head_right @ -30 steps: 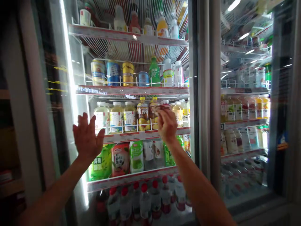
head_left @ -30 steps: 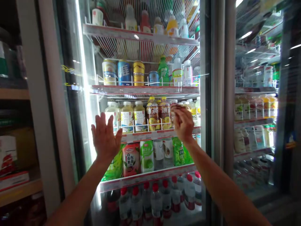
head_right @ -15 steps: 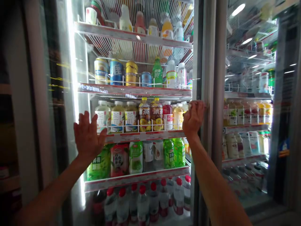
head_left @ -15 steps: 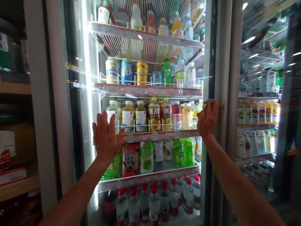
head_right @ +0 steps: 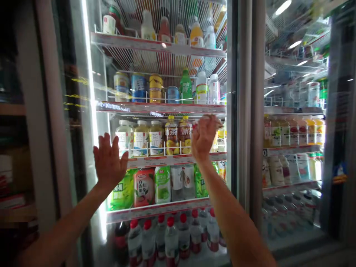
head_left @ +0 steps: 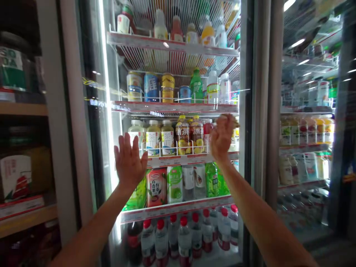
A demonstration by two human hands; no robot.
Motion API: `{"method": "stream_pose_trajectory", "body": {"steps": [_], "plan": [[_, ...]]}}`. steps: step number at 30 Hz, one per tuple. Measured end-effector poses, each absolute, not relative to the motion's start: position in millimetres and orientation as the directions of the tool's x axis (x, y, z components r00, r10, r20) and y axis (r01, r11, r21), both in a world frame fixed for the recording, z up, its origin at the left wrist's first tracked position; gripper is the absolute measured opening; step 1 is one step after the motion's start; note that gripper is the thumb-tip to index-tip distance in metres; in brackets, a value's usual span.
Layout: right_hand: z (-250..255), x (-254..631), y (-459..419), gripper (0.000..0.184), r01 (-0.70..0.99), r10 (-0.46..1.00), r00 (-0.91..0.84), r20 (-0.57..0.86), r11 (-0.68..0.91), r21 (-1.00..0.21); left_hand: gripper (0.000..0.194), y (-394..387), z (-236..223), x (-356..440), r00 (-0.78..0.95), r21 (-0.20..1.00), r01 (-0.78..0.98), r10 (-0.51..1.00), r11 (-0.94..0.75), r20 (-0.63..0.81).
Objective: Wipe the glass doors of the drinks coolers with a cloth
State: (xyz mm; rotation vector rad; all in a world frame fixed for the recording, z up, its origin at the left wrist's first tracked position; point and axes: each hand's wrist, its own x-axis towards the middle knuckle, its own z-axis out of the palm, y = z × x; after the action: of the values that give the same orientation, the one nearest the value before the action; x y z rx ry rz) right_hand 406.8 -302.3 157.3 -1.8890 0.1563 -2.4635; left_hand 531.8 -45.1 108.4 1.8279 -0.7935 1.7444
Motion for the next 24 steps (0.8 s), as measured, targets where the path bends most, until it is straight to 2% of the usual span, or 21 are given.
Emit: {"method": "stream_pose_trajectory", "body": {"steps": [2, 3, 4, 5, 6, 7, 9, 10, 11, 12, 15, 16, 17, 18, 21, 22, 24], "plan": [[144.5, 418.1, -265.2, 0.048, -0.006, 0.123, -0.063, 0.99, -0.992, 0.123, 0.063, -44.2, 108.8, 532.2, 0.002, -0.051, -0.701, -0.074, -0.712, 0.997], [136.8, 421.5, -250.4, 0.049, 0.021, 0.307, 0.046, 0.951, -0.952, 0.306, 0.063, -43.5, 109.0, 532.4, -0.002, -0.053, -0.701, -0.072, -0.711, 0.997], [130.4, 422.5, -242.1, 0.048, 0.036, 0.433, 0.14, 0.89, -0.901, 0.432, 0.063, -42.9, 109.0, 532.5, -0.005, -0.054, -0.702, -0.07, -0.711, 0.998], [126.8, 421.3, -241.3, 0.047, 0.02, 0.48, 0.18, 0.859, -0.875, 0.484, 0.063, -42.3, 109.0, 532.6, -0.007, -0.056, -0.702, -0.071, -0.71, 0.997], [126.3, 418.3, -247.6, 0.045, -0.034, 0.45, 0.174, 0.876, -0.886, 0.462, 0.063, -42.0, 108.9, 532.6, -0.008, -0.058, -0.703, -0.074, -0.709, 0.997], [129.0, 414.5, -259.0, 0.044, -0.113, 0.345, 0.119, 0.931, -0.927, 0.358, 0.064, -41.9, 108.7, 532.6, -0.008, -0.061, -0.705, -0.078, -0.706, 0.997], [139.3, 408.4, -284.8, 0.044, -0.217, 0.046, -0.109, 0.993, -0.976, 0.022, 0.064, -42.4, 108.3, 532.8, -0.009, -0.062, -0.712, -0.079, -0.699, 0.997], [144.3, 407.5, -293.2, 0.044, -0.211, -0.044, -0.201, 0.978, -0.974, -0.088, 0.064, -42.8, 108.2, 532.9, -0.009, -0.06, -0.716, -0.077, -0.695, 0.997], [147.6, 408.2, -296.3, 0.044, -0.186, -0.066, -0.238, 0.969, -0.976, -0.112, 0.064, -43.1, 108.2, 533.1, -0.011, -0.057, -0.719, -0.071, -0.692, 0.997], [148.5, 410.1, -294.1, 0.043, -0.154, -0.026, -0.221, 0.975, -0.986, -0.061, 0.064, -43.3, 108.2, 533.3, -0.012, -0.055, -0.722, -0.067, -0.69, 0.998], [142.6, 415.5, -273.6, 0.039, -0.038, 0.303, -0.024, 0.953, -0.953, 0.302, 0.063, -42.7, 108.5, 533.9, -0.018, -0.061, -0.727, -0.07, -0.684, 0.997], [141.5, 414.9, -270.3, 0.039, -0.022, 0.354, 0.007, 0.935, -0.935, 0.354, 0.063, -42.3, 108.6, 533.9, -0.018, -0.062, -0.729, -0.072, -0.682, 0.997], [142.6, 412.6, -271.7, 0.038, -0.034, 0.342, -0.003, 0.94, -0.939, 0.341, 0.062, -41.9, 108.7, 533.8, -0.016, -0.06, -0.729, -0.071, -0.682, 0.997], [146.4, 409.0, -277.9, 0.038, -0.072, 0.272, -0.054, 0.961, -0.961, 0.268, 0.062, -41.7, 108.8, 533.6, -0.015, -0.059, -0.728, -0.07, -0.683, 0.997], [167.6, 398.0, -309.8, 0.037, -0.17, -0.028, -0.293, 0.956, -0.982, -0.081, 0.062, -42.0, 108.7, 532.7, -0.016, -0.058, -0.724, -0.066, -0.687, 0.998], [174.1, 397.2, -316.7, 0.037, -0.169, -0.073, -0.338, 0.938, -0.976, -0.136, 0.062, -42.4, 108.7, 532.5, -0.018, -0.058, -0.724, -0.065, -0.687, 0.998], [178.5, 401.8, -313.6, 0.043, -0.146, -0.053, -0.284, 0.957, -0.984, -0.098, 0.063, -43.0, 108.8, 532.3, -0.021, -0.061, -0.722, -0.067, -0.689, 0.998]]}}
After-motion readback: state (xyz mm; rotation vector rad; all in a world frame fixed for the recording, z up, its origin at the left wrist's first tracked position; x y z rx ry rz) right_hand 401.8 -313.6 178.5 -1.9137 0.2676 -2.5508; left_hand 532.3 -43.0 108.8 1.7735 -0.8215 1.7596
